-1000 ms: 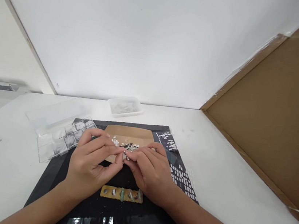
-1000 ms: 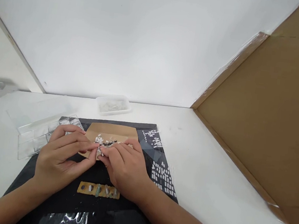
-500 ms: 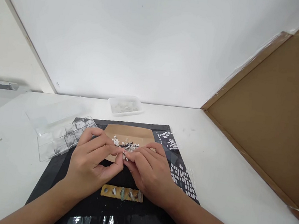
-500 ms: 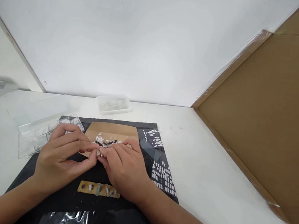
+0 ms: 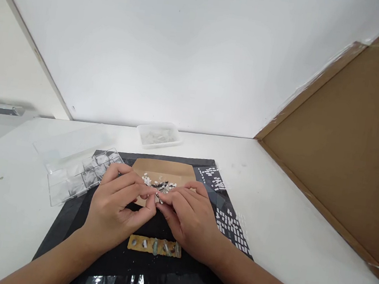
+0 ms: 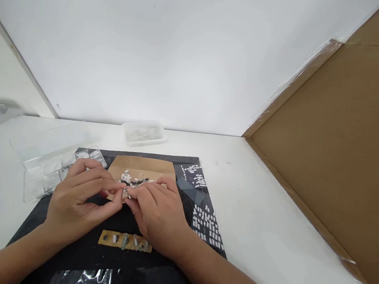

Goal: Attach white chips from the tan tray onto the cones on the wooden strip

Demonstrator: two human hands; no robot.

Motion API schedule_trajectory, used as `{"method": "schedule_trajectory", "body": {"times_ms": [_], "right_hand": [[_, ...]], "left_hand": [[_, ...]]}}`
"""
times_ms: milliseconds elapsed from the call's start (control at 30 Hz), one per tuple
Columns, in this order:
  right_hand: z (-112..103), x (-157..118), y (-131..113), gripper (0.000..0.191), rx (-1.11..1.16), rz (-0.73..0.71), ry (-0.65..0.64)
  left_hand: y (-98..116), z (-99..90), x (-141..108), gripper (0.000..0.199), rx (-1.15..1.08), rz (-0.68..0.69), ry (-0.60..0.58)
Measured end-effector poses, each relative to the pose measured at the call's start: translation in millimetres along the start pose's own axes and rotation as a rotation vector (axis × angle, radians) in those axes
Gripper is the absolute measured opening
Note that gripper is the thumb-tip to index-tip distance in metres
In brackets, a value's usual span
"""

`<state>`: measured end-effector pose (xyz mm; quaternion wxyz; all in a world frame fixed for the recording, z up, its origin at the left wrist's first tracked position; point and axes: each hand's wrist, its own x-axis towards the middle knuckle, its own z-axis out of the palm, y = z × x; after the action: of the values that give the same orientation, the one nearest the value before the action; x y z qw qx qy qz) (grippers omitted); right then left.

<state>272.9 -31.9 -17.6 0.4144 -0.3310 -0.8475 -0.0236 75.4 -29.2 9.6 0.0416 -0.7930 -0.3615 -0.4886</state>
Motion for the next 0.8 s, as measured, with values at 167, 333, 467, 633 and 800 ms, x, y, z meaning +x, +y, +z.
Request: {"method": "schedule_trajectory", "body": {"times_ms": [167, 333, 467, 633, 800], "right_hand": [[-0.3, 0.0, 0.7, 0.003, 0.003, 0.009, 0.006], [-1.4, 1.4, 0.2, 0.003, -0.03, -0.015, -0.003], [-1.9, 1.9, -0.9, 0.005, -0.044, -0.019, -0.017], [-2.0, 2.2, -2.0, 0.006, -0.041, -0.009, -0.024], [-3.5, 3.4, -2.0, 0.008, -0.055, -0.026, -0.036]], "left_hand": [[-0.8, 0.2, -0.9, 0.016, -0.003, 0.021, 0.002], [-0.4, -0.5, 0.6, 0.018, 0.014, 0.077, 0.017], [0.3, -0.9, 1.8, 0.019, 0.037, 0.097, 0.02], [1.2, -0.6, 0.7, 0.017, 0.035, 0.067, 0.037], [1.3, -0.1, -0.7, 0.017, 0.014, 0.027, 0.017]]}}
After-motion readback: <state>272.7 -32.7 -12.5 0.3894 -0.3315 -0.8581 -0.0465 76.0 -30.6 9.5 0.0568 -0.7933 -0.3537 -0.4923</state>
